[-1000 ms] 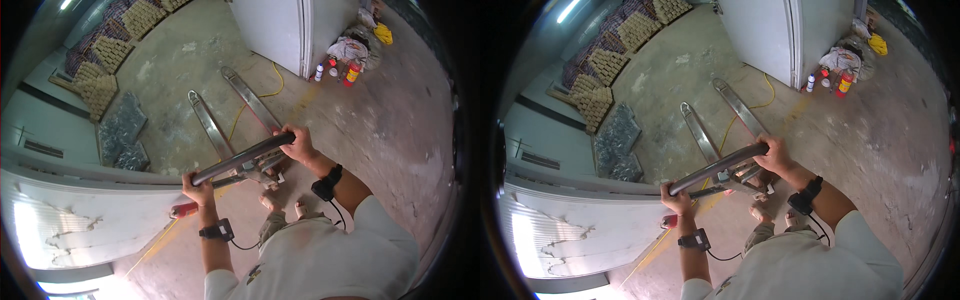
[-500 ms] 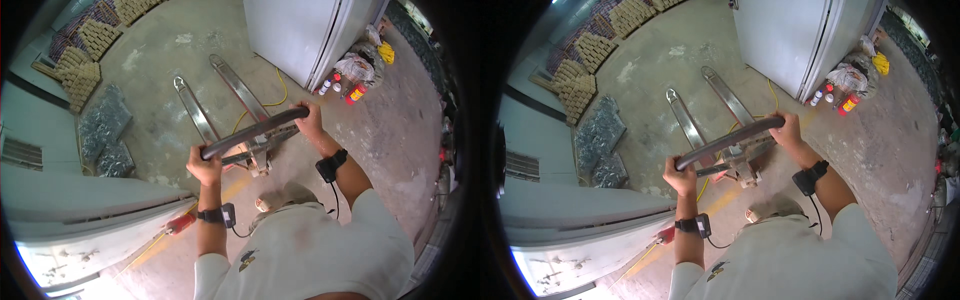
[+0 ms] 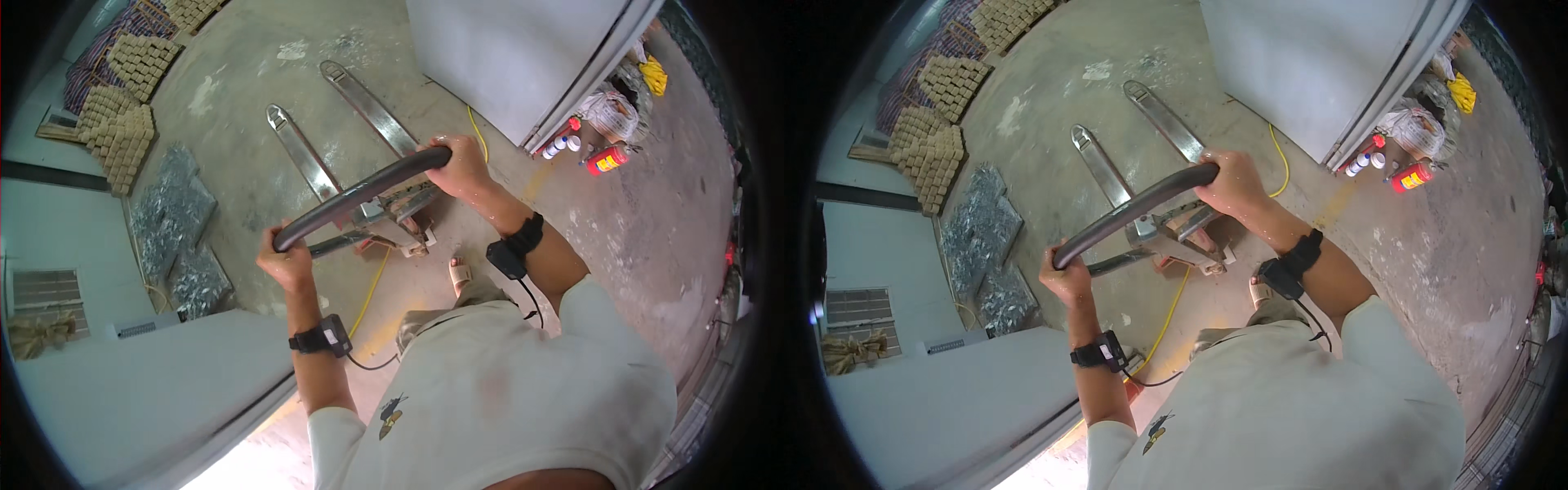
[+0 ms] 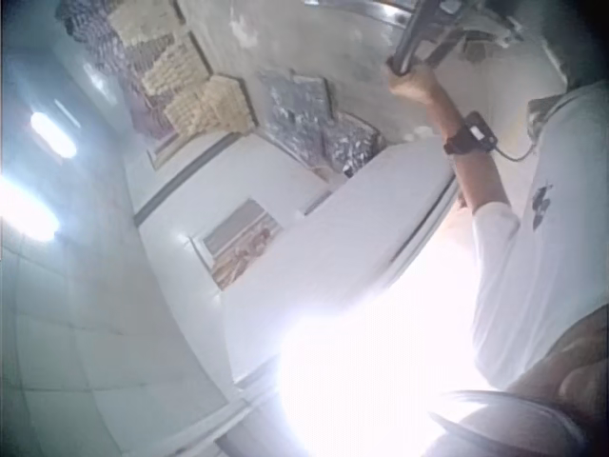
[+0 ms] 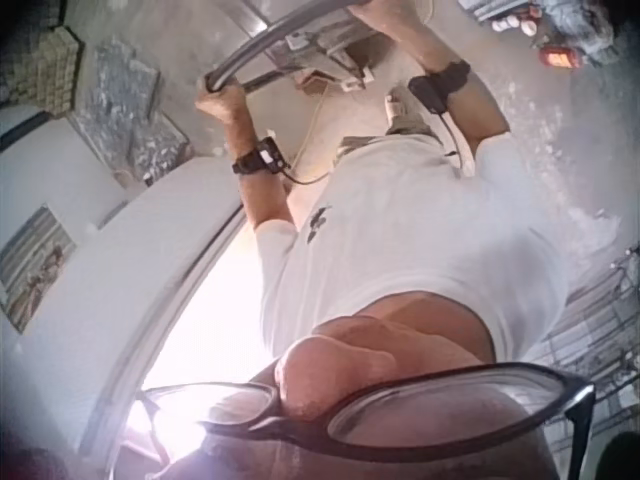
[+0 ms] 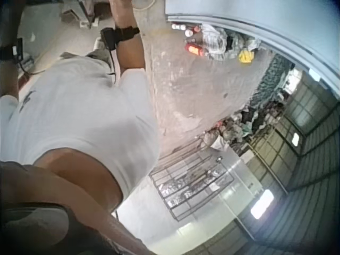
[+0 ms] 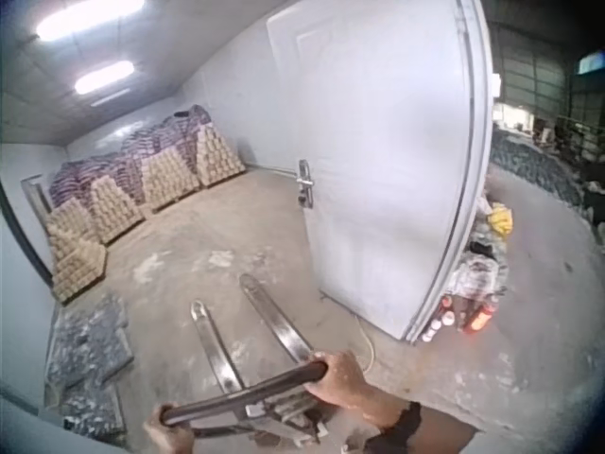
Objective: Use a manual pallet jack to move a pallet of spools in a warehouse.
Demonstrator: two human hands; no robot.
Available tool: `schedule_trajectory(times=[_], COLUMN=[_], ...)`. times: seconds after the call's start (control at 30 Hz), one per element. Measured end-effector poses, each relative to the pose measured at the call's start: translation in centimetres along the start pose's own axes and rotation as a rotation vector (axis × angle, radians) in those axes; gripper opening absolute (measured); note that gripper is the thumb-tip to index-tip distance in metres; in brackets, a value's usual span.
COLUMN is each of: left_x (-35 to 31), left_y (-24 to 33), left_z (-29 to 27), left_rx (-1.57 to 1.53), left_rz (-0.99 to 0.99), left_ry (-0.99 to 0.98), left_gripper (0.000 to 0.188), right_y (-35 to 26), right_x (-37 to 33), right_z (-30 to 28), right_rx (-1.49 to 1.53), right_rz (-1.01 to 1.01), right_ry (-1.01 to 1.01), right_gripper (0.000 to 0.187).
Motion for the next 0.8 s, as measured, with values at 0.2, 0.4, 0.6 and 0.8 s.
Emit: schedule_trajectory(times=[0.2, 0.4, 0.6, 0.8], left_x=[7.8, 16.8, 23.0, 30.2], left_y=[-2.8, -5.8, -5.7, -7.6], left_z=[6.1, 11.5, 19.8, 25.5], left_rx=[0.053, 0.072, -0.053, 0.013], left_rz=[-0.045, -0.009, 0.000, 0.032], left_ry=[-0.041, -0.051, -0.095, -0.056], left_gripper=[0.022, 0.021, 0.023, 0.023], right_y=[1.4, 1.8, 5.3, 6.8], right_x=[9.6, 17.7, 28.3, 37.8], right_z=[3.9, 8.2, 9.7, 12.8], right_rx=[0.078, 0.030, -0.025, 0.037], right_rz=[-0.050, -0.137, -0.294, -0.250], right_ry=[-0.028, 0.031, 0.125, 0.184], right_gripper=[0.019, 0.015, 0.011, 0.013])
Point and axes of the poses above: each hand's wrist, its own x-axis towards the middle knuckle, its own z-axis out of the palm, y = z × x, the point moved 3 cm from there along x, towards the middle knuckle, and after that the axes turned 10 degrees about x, right-handed, at the moved point
